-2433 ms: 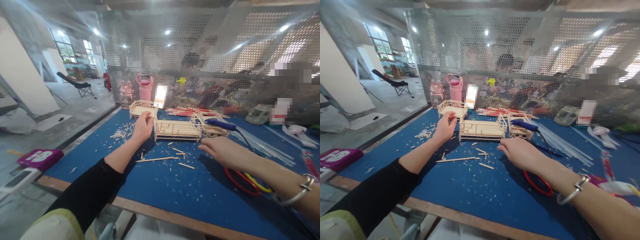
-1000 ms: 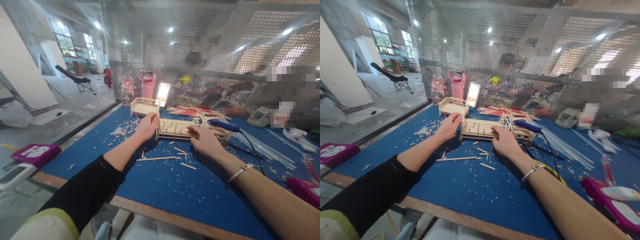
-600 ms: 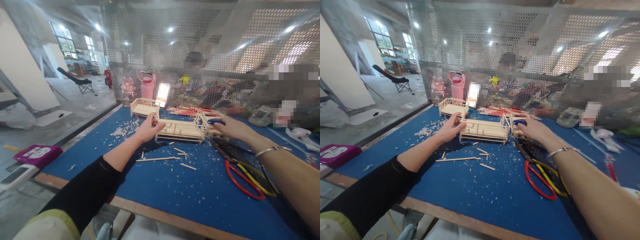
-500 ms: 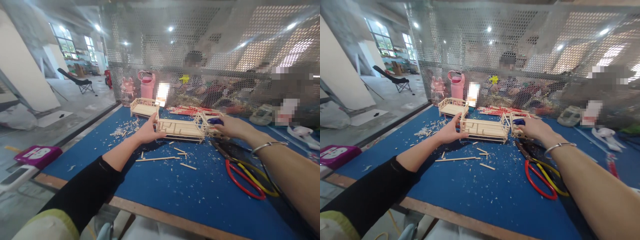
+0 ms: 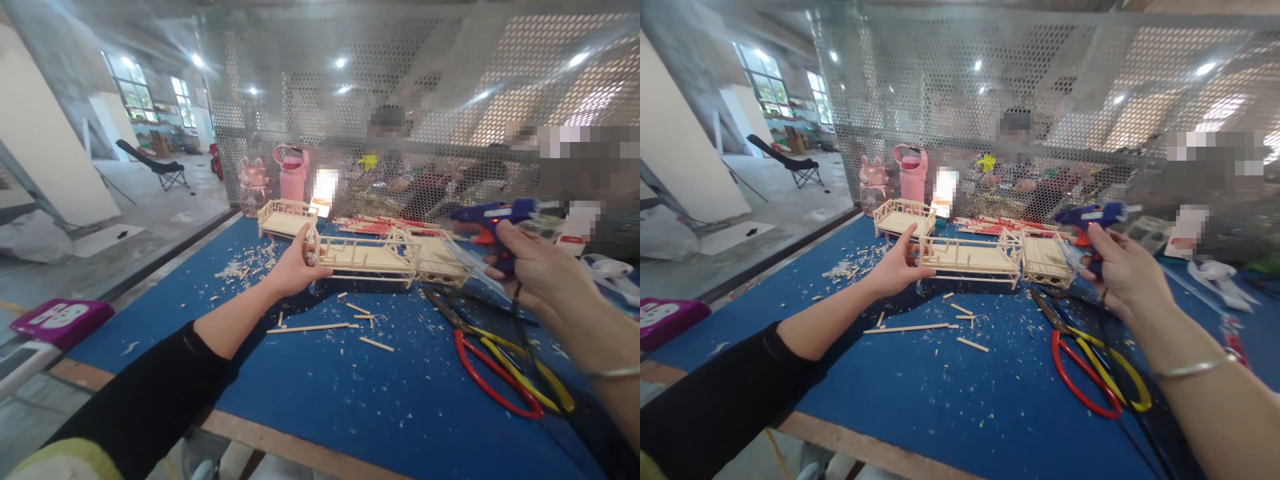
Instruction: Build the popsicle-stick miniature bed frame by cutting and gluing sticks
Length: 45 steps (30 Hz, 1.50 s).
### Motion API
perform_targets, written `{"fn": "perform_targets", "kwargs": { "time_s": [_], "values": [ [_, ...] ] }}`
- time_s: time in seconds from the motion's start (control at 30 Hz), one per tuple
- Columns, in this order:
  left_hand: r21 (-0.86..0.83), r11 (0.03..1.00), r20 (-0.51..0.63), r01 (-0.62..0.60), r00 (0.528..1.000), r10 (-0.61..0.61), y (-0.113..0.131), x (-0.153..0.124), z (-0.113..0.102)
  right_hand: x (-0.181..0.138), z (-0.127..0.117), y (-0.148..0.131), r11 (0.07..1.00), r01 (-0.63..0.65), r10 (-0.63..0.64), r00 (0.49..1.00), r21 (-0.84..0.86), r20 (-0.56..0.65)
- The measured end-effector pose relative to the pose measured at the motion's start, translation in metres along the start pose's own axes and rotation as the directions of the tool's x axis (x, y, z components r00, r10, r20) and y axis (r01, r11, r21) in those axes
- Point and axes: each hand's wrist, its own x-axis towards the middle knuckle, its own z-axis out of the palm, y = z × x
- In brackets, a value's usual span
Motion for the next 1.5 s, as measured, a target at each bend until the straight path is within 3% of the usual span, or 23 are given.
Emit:
{"fn": "perform_targets", "kwargs": {
  "time_s": [0.07,0.13,0.2,0.37,0.5,0.6,0.93,1.5],
  "values": [
    [-0.039,0.999,-0.048,0.022,0.999,-0.024,0.004,-0.001,0.003,-0.015,0.0,-0.005,0.973,-0.183,0.161,0.975,0.144,0.152],
    [-0.074,0.996,-0.1,0.042,0.994,-0.05,0.006,-0.002,0.005,-0.032,0.002,-0.006,0.947,-0.266,0.226,0.95,0.181,0.215],
    [-0.11,0.992,-0.138,0.056,0.988,-0.071,0.007,-0.002,0.007,-0.048,0.004,-0.003,0.96,-0.218,0.176,0.959,0.177,0.224],
    [-0.166,0.984,-0.166,0.059,0.982,-0.087,0.006,-0.002,0.007,-0.073,0.009,0.015,0.999,-0.02,0.032,0.964,-0.048,0.263],
    [-0.143,0.987,-0.15,0.071,0.984,-0.092,0.007,-0.003,0.007,-0.073,0.01,0.027,0.945,0.224,-0.134,0.93,-0.237,0.343],
    [-0.141,0.988,-0.148,0.067,0.985,-0.088,0.008,-0.003,0.007,-0.072,0.013,0.029,0.901,0.334,-0.213,0.897,-0.278,0.387],
    [-0.06,0.996,-0.131,0.062,0.989,-0.069,0.008,-0.003,0.005,-0.074,0.017,0.033,0.831,0.45,-0.294,0.854,-0.326,0.43],
    [-0.055,0.996,-0.118,0.071,0.99,-0.078,0.012,-0.005,0.006,-0.075,0.019,0.035,0.82,0.462,-0.308,0.854,-0.339,0.419]
  ]
}}
